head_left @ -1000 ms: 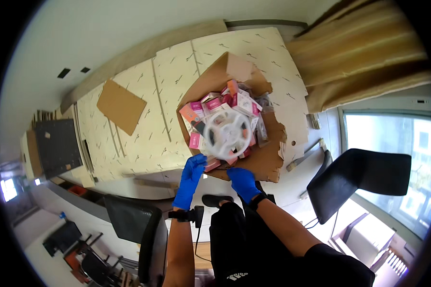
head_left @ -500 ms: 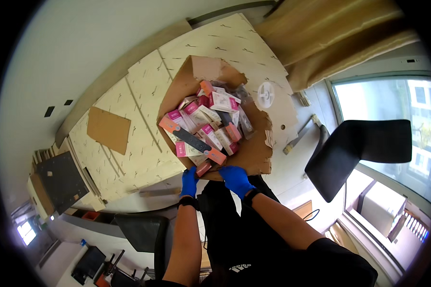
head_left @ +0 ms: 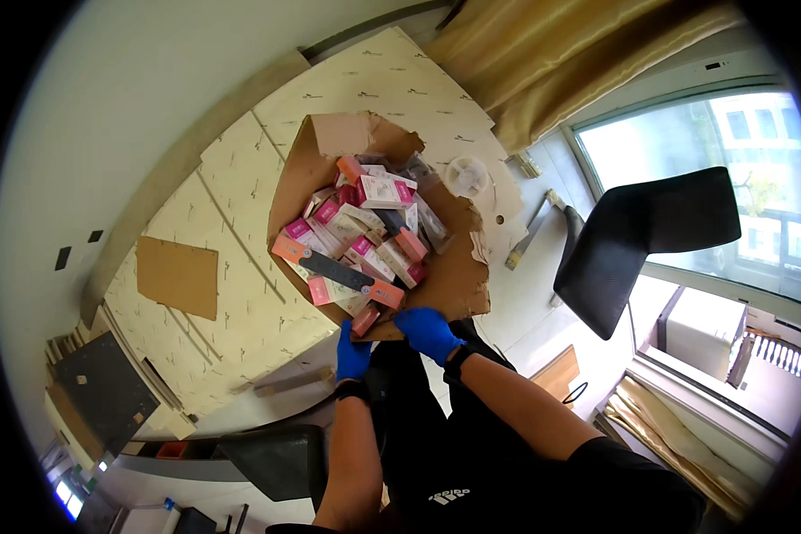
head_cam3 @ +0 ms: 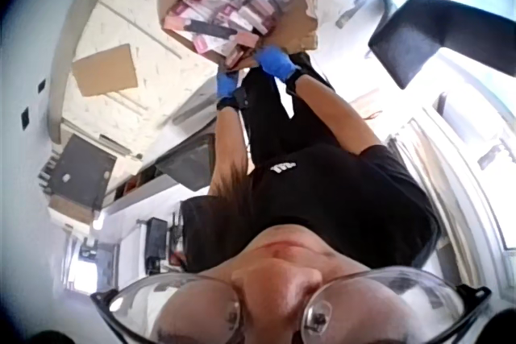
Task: The person carries a box of supplies into a bedroom, places it on a side table, and wipes the frame and glass of a sliding door with a green cloth.
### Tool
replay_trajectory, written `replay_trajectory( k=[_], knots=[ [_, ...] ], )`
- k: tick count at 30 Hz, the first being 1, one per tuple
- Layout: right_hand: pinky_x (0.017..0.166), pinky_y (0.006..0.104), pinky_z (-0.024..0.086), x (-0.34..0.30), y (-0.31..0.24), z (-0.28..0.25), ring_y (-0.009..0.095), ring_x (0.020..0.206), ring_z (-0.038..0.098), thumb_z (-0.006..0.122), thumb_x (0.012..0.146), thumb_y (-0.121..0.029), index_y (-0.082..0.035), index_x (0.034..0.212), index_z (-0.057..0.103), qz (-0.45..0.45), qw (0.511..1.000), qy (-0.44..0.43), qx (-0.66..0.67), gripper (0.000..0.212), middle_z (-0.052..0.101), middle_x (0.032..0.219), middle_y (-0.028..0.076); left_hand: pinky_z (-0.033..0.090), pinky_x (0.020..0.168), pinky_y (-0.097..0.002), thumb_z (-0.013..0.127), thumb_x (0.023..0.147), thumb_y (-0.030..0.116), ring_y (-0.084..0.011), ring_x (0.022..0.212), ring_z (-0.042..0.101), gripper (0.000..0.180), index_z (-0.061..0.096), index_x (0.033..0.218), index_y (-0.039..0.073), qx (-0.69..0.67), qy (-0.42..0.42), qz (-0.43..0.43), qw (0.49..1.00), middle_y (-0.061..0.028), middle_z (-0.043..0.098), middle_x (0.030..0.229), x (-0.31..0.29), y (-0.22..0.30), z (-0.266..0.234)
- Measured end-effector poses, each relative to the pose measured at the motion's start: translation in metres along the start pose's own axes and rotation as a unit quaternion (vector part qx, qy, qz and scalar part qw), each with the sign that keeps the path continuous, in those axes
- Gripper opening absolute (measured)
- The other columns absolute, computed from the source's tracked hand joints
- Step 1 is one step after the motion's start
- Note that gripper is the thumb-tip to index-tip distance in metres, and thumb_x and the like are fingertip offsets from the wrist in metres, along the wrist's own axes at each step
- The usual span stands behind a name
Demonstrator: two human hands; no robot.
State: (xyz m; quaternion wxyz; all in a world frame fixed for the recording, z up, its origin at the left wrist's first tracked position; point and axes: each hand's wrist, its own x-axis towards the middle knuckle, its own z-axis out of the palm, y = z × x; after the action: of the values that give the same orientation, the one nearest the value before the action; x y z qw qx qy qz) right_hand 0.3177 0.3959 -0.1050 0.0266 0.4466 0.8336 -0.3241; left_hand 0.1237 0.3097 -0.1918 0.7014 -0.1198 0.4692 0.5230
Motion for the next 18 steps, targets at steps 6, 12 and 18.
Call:
replay_trajectory(
  k=[6, 12, 18],
  knots=[
    [0.071, 0.0403, 0.048, 0.003, -0.011, -0.015, 0.030, 0.084, 0.060, 0.054, 0.073, -0.009, -0.007, 0.092, 0.059, -0.019, 0.998, -0.025, -0.045, 0.020, 0.062, 0.087, 0.013, 0.049, 0.072, -0.0398, 0.059, 0.083, 0.029, -0.0235, 0.094, 0.056, 0.041, 0.045, 0.117, 0.009, 0.044, 0.100, 0.105, 0.988, -0.0089, 0.055, 0.108, 0.005, -0.007, 0.009],
    [0.085, 0.0383, 0.044, -0.040, -0.030, -0.152, 0.030, 0.100, 0.054, 0.060, 0.075, -0.009, -0.010, 0.114, 0.055, -0.039, 0.972, 0.228, 0.038, 0.040, 0.057, 0.111, 0.013, 0.047, 0.067, -0.0348, 0.060, 0.079, 0.022, -0.0217, 0.091, 0.057, 0.049, 0.042, 0.123, 0.010, 0.042, 0.211, 0.111, 0.970, -0.0075, 0.055, 0.108, -0.004, -0.010, 0.028],
    [0.082, 0.0351, 0.045, -0.028, 0.233, -0.134, 0.028, 0.096, 0.057, 0.061, 0.078, -0.013, -0.008, 0.122, 0.048, 0.208, 0.896, 0.376, 0.111, 0.047, 0.059, 0.104, 0.014, 0.047, 0.071, -0.0360, 0.059, 0.079, 0.025, -0.0201, 0.094, 0.056, 0.053, 0.039, 0.126, 0.012, 0.103, 0.311, 0.117, 0.938, -0.0073, 0.054, 0.112, 0.013, -0.019, 0.046]
  ],
)
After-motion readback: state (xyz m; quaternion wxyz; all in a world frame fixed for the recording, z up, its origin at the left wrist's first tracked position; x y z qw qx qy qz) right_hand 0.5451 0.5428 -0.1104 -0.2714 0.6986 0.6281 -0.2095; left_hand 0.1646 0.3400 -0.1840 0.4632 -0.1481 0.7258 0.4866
